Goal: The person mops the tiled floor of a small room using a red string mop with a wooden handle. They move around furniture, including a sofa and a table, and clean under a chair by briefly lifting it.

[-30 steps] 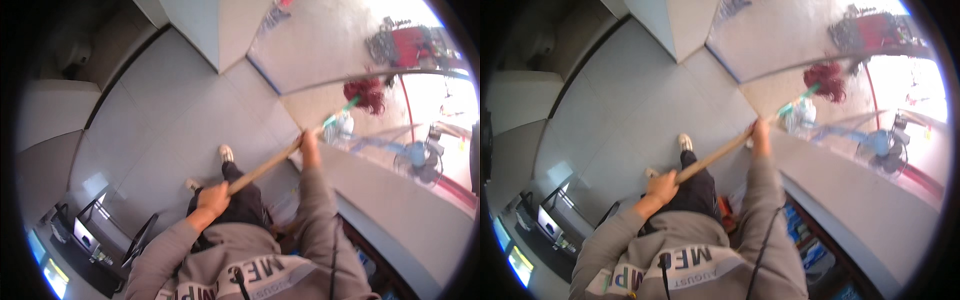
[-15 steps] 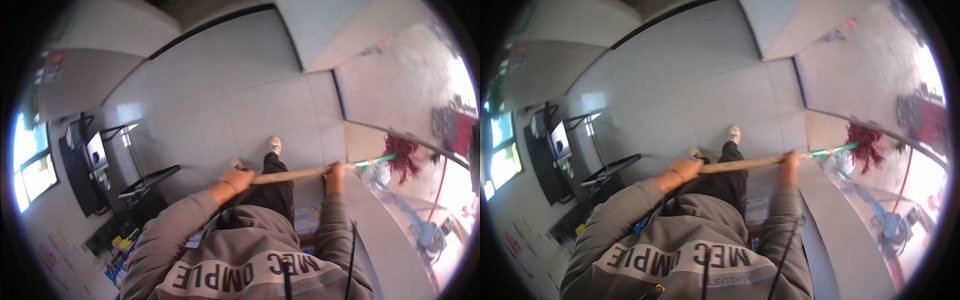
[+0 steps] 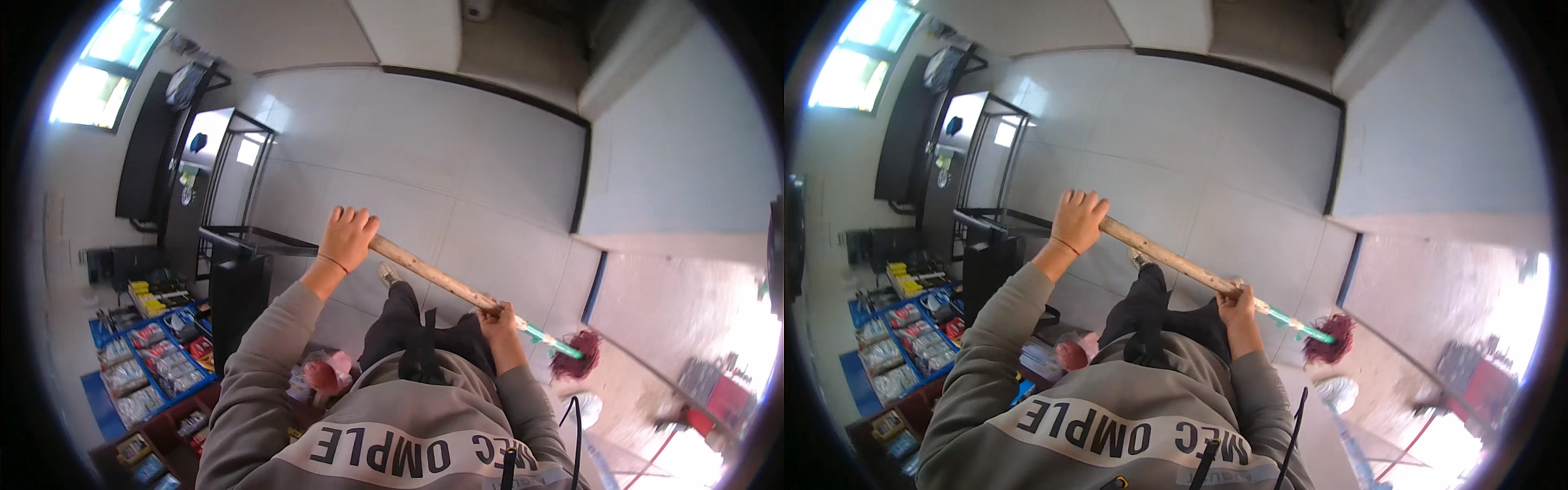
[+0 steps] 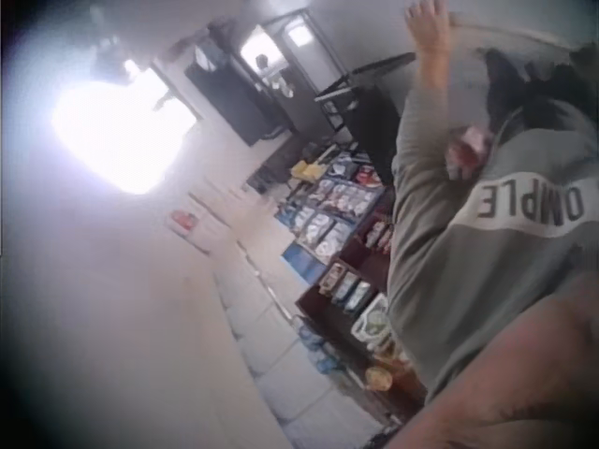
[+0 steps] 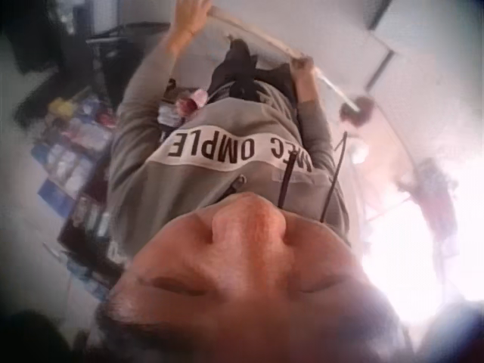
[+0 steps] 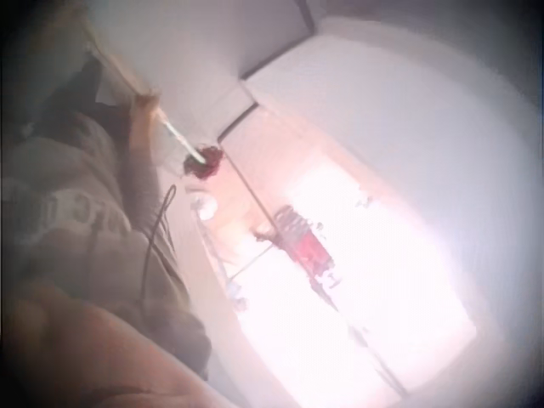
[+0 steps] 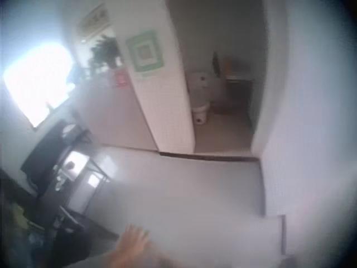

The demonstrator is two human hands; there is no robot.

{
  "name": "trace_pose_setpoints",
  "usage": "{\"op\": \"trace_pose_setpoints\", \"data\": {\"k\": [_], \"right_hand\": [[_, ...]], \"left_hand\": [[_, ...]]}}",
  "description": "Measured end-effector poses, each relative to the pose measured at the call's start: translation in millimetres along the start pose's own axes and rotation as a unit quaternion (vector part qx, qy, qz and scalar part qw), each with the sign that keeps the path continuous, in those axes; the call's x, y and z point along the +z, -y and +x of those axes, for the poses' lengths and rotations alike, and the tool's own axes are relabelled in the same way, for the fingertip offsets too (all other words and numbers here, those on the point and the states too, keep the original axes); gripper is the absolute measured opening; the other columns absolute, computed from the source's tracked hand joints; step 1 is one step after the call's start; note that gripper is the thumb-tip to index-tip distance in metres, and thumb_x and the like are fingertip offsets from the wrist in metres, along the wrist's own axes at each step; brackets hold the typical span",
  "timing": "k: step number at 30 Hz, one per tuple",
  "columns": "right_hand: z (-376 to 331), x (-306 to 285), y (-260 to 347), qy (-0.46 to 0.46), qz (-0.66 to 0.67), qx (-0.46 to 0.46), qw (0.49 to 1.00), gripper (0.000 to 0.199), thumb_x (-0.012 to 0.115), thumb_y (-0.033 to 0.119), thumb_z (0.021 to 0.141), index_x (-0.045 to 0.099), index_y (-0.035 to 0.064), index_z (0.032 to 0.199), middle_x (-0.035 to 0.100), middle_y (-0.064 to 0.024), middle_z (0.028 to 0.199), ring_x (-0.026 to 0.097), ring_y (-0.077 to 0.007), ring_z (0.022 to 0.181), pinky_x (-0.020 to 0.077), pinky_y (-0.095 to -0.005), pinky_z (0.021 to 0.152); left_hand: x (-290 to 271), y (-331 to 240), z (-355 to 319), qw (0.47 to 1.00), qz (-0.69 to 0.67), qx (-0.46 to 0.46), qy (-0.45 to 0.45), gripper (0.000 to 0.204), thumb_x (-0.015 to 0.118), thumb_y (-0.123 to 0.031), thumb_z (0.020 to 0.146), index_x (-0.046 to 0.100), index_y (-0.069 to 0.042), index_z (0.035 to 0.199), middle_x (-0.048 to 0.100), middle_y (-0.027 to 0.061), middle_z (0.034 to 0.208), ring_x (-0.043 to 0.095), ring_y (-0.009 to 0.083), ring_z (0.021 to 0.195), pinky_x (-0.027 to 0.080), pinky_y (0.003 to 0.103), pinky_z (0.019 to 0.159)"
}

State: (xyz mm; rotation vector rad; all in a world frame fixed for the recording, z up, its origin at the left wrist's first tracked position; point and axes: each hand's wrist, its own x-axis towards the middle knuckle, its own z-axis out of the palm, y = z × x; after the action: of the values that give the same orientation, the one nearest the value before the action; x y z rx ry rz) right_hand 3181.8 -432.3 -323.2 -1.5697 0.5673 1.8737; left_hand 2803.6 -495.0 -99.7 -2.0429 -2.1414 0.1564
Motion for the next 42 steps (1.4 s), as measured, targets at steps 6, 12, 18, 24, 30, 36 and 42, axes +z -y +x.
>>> {"op": "trace_pose_setpoints", "data": {"k": [6, 12, 18, 24, 30, 36, 42], "right_hand": [[-34, 124, -157, 0.04, -0.112, 0.017, 0.993, 0.017, 0.054, 0.015, 0.086, 0.05, 0.0029, 0.098, 0.061, -0.0126, 0.1, 0.062, -0.0313, 0.096, 0.0527, -0.0486, 0.087], [-48, 236, -283, 0.074, -0.216, 0.075, 0.971, 0.023, 0.054, 0.017, 0.086, 0.052, 0.0023, 0.103, 0.061, -0.0146, 0.1, 0.061, -0.0313, 0.096, 0.0524, -0.0465, 0.087], [-86, 349, -431, 0.153, -0.331, 0.127, 0.923, 0.017, 0.05, 0.018, 0.09, 0.052, 0.003, 0.098, 0.062, -0.0118, 0.098, 0.064, -0.0312, 0.092, 0.0532, -0.0469, 0.087], [-89, 443, -537, 0.15, -0.382, 0.216, 0.886, 0.015, 0.051, 0.018, 0.09, 0.048, 0.0039, 0.095, 0.058, -0.0081, 0.089, 0.065, -0.0263, 0.085, 0.0577, -0.0459, 0.078], [-79, 531, -647, 0.172, -0.478, 0.257, 0.822, 0.018, 0.054, 0.02, 0.086, 0.047, 0.0059, 0.095, 0.056, -0.0067, 0.088, 0.063, -0.0259, 0.08, 0.0572, -0.0451, 0.078], [-74, 577, -735, 0.143, -0.564, 0.326, 0.745, 0.016, 0.054, 0.019, 0.083, 0.049, 0.0068, 0.091, 0.055, -0.0059, 0.079, 0.062, -0.0246, 0.073, 0.0568, -0.0422, 0.072], [-70, 576, -831, 0.148, -0.686, 0.313, 0.64, 0.016, 0.054, 0.014, 0.08, 0.048, 0.0063, 0.092, 0.054, -0.0077, 0.075, 0.06, -0.0245, 0.064, 0.0571, -0.0432, 0.061]], "left_hand": [[-14, 185, -78, 0.994, 0.047, -0.044, -0.086, 0.012, 0.059, -0.009, 0.078, 0.061, -0.014, 0.089, 0.052, 0.0019, 0.086, 0.052, 0.0224, 0.083, 0.04, 0.039, 0.088], [-71, 313, -155, 0.981, 0.124, -0.152, -0.014, 0.023, 0.064, -0.011, 0.074, 0.059, -0.012, 0.097, 0.054, 0.0034, 0.089, 0.054, 0.0245, 0.087, 0.041, 0.041, 0.088], [-106, 391, -256, 0.943, 0.199, -0.259, -0.056, 0.024, 0.061, -0.008, 0.075, 0.059, -0.01, 0.098, 0.05, 0.0055, 0.083, 0.053, 0.0244, 0.083, 0.041, 0.043, 0.086], [-134, 432, -298, 0.893, 0.253, -0.371, -0.012, 0.03, 0.068, -0.008, 0.073, 0.061, -0.009, 0.102, 0.053, 0.0062, 0.089, 0.055, 0.0256, 0.089, 0.042, 0.042, 0.09], [-160, 439, -287, 0.828, 0.309, -0.465, 0.053, 0.032, 0.069, -0.007, 0.072, 0.064, -0.009, 0.103, 0.057, 0.0067, 0.095, 0.056, 0.027, 0.091, 0.042, 0.045, 0.09], [-170, 431, -258, 0.717, 0.323, -0.598, 0.153, 0.035, 0.067, -0.004, 0.073, 0.065, -0.008, 0.107, 0.059, 0.0082, 0.102, 0.056, 0.0265, 0.097, 0.04, 0.045, 0.096], [-163, 436, -265, 0.51, 0.034, -0.787, 0.346, 0.03, 0.07, -0.012, 0.068, 0.062, -0.008, 0.096, 0.062, 0.0132, 0.091, 0.061, 0.0338, 0.09, 0.047, 0.045, 0.083]]}}
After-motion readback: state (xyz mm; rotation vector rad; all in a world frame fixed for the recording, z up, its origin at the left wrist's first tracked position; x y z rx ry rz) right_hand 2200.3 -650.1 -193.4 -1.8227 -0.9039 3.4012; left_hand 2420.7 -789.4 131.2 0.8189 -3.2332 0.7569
